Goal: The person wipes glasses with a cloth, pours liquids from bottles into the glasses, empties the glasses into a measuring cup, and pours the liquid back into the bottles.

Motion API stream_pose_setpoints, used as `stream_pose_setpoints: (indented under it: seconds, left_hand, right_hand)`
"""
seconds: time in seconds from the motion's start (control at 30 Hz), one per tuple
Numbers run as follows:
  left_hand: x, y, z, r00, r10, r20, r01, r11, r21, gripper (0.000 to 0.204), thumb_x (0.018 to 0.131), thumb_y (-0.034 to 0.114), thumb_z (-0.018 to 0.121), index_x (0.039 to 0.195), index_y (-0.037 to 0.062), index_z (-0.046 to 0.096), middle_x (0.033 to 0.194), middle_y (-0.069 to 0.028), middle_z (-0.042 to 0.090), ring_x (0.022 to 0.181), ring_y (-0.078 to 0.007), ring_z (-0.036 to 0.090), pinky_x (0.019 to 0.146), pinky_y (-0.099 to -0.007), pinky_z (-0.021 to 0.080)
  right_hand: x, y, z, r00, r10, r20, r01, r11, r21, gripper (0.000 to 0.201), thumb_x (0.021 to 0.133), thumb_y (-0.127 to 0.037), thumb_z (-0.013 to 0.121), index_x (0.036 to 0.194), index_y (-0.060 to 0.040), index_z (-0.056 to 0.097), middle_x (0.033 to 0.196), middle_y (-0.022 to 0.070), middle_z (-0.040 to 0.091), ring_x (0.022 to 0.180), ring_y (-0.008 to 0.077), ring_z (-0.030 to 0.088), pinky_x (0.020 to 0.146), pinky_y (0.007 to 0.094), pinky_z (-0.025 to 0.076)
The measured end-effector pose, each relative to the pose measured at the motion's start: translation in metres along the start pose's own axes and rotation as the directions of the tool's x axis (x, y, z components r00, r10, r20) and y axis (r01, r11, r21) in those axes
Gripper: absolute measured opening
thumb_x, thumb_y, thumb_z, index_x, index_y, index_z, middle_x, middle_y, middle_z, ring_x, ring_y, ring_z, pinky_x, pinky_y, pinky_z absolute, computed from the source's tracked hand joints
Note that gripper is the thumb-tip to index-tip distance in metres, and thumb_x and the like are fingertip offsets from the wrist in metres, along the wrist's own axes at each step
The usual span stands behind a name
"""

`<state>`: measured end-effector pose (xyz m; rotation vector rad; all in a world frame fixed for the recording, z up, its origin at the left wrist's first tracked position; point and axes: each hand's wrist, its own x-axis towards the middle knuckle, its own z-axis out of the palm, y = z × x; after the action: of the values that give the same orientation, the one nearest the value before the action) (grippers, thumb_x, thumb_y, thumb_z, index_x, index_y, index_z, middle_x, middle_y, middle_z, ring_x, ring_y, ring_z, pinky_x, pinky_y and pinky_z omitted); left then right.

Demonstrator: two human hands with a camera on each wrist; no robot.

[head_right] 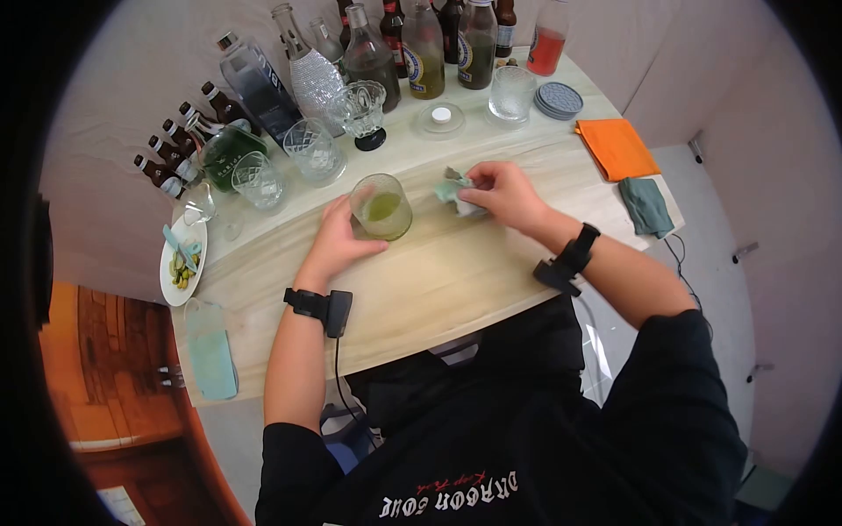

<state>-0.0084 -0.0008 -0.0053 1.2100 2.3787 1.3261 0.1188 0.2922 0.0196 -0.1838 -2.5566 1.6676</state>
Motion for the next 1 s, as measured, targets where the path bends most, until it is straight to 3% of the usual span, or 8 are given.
stream_pose_setpoints:
  seconds: [0.03, 0.13, 0.37, 0.57, 0.63, 0.73, 0.8, 1.0]
  left_hand:
    - [0.000, 0.001, 0.000, 1.000, 0.009, -0.011, -0.009, 0.999, 0.037, 0.089, 0.056, 0.028, 0.088, 0.137, 0.0109, 0.056, 0.130, -0.0130, 0.062, 0.125, -0.0348, 0.051, 0.112, -0.0442, 0.032]
    - [-0.001, 0.005, 0.000, 0.999, 0.031, -0.018, -0.029, 0.995, 0.095, 0.086, 0.055, 0.028, 0.088, 0.134, 0.0107, 0.058, 0.129, -0.0127, 0.063, 0.124, -0.0342, 0.052, 0.111, -0.0438, 0.033]
    - [0.001, 0.008, -0.003, 0.999, 0.027, -0.019, -0.026, 0.999, 0.027, 0.081, 0.055, 0.026, 0.088, 0.129, 0.0107, 0.060, 0.122, -0.0112, 0.066, 0.119, -0.0329, 0.055, 0.108, -0.0429, 0.036]
    - [0.001, 0.007, -0.005, 1.000, 0.019, -0.019, -0.018, 0.999, 0.048, 0.079, 0.055, 0.027, 0.087, 0.128, 0.0105, 0.061, 0.124, -0.0106, 0.066, 0.118, -0.0316, 0.056, 0.108, -0.0427, 0.036]
    - [0.001, 0.008, -0.004, 0.998, 0.052, -0.019, -0.051, 0.997, 0.059, 0.078, 0.055, 0.028, 0.087, 0.128, 0.0108, 0.062, 0.124, -0.0107, 0.066, 0.119, -0.0314, 0.056, 0.109, -0.0427, 0.035]
    - [-0.001, 0.009, -0.005, 0.995, 0.102, -0.020, -0.099, 0.990, 0.097, 0.080, 0.056, 0.031, 0.088, 0.129, 0.0112, 0.062, 0.126, -0.0110, 0.065, 0.121, -0.0309, 0.055, 0.110, -0.0429, 0.033]
    - [0.000, 0.009, -0.004, 0.995, 0.099, -0.032, -0.094, 0.986, 0.136, 0.081, 0.056, 0.032, 0.088, 0.130, 0.0114, 0.061, 0.127, -0.0112, 0.064, 0.122, -0.0306, 0.054, 0.111, -0.0430, 0.032]
    - [-0.001, 0.003, -0.005, 0.998, 0.058, 0.029, -0.062, 0.987, 0.148, 0.095, 0.055, 0.036, 0.090, 0.139, 0.0114, 0.055, 0.134, -0.0139, 0.060, 0.128, -0.0309, 0.050, 0.113, -0.0443, 0.030]
  right_hand:
    - [-0.002, -0.005, 0.017, 0.999, 0.043, -0.004, -0.038, 0.920, 0.391, 0.014, 0.088, -0.008, 0.074, 0.097, 0.0012, 0.067, 0.087, 0.0050, 0.069, 0.082, 0.0091, 0.063, 0.072, 0.0253, 0.051]
    - [-0.005, -0.027, 0.051, 1.000, -0.001, 0.013, -0.007, 0.825, 0.566, 0.013, 0.091, -0.006, 0.072, 0.101, 0.0003, 0.066, 0.092, 0.0021, 0.068, 0.084, 0.0064, 0.061, 0.072, 0.0227, 0.050]
    - [0.015, -0.037, 0.076, 0.998, 0.059, -0.024, -0.027, 0.734, 0.679, 0.013, 0.094, -0.010, 0.069, 0.103, -0.0020, 0.063, 0.093, 0.0008, 0.065, 0.081, 0.0075, 0.060, 0.071, 0.0240, 0.050]
    - [0.051, -0.015, 0.072, 0.973, 0.207, 0.102, -0.217, 0.673, 0.707, 0.010, 0.099, -0.012, 0.059, 0.106, -0.0044, 0.061, 0.097, 0.0030, 0.065, 0.085, 0.0119, 0.062, 0.076, 0.0279, 0.052]
    - [0.062, -0.016, 0.073, 0.965, 0.249, 0.077, -0.221, 0.624, 0.750, 0.009, 0.095, -0.010, 0.066, 0.102, -0.0054, 0.062, 0.090, 0.0021, 0.065, 0.076, 0.0120, 0.061, 0.065, 0.0282, 0.050]
    - [0.062, -0.029, 0.057, 0.961, 0.272, -0.049, -0.166, 0.711, 0.683, 0.017, 0.090, -0.010, 0.072, 0.103, -0.0046, 0.063, 0.088, 0.0009, 0.063, 0.074, 0.0114, 0.059, 0.062, 0.0271, 0.048]
    - [0.064, -0.022, 0.038, 0.965, 0.063, -0.255, 0.029, 0.939, 0.341, 0.024, 0.083, -0.009, 0.076, 0.104, -0.0045, 0.065, 0.088, 0.0004, 0.062, 0.072, 0.0102, 0.056, 0.059, 0.0259, 0.045]
    - [0.054, -0.013, 0.008, 0.996, 0.044, -0.084, -0.033, 0.992, 0.124, 0.022, 0.078, 0.000, 0.066, 0.100, -0.0040, 0.070, 0.086, 0.0031, 0.065, 0.069, 0.0086, 0.055, 0.059, 0.0250, 0.044]
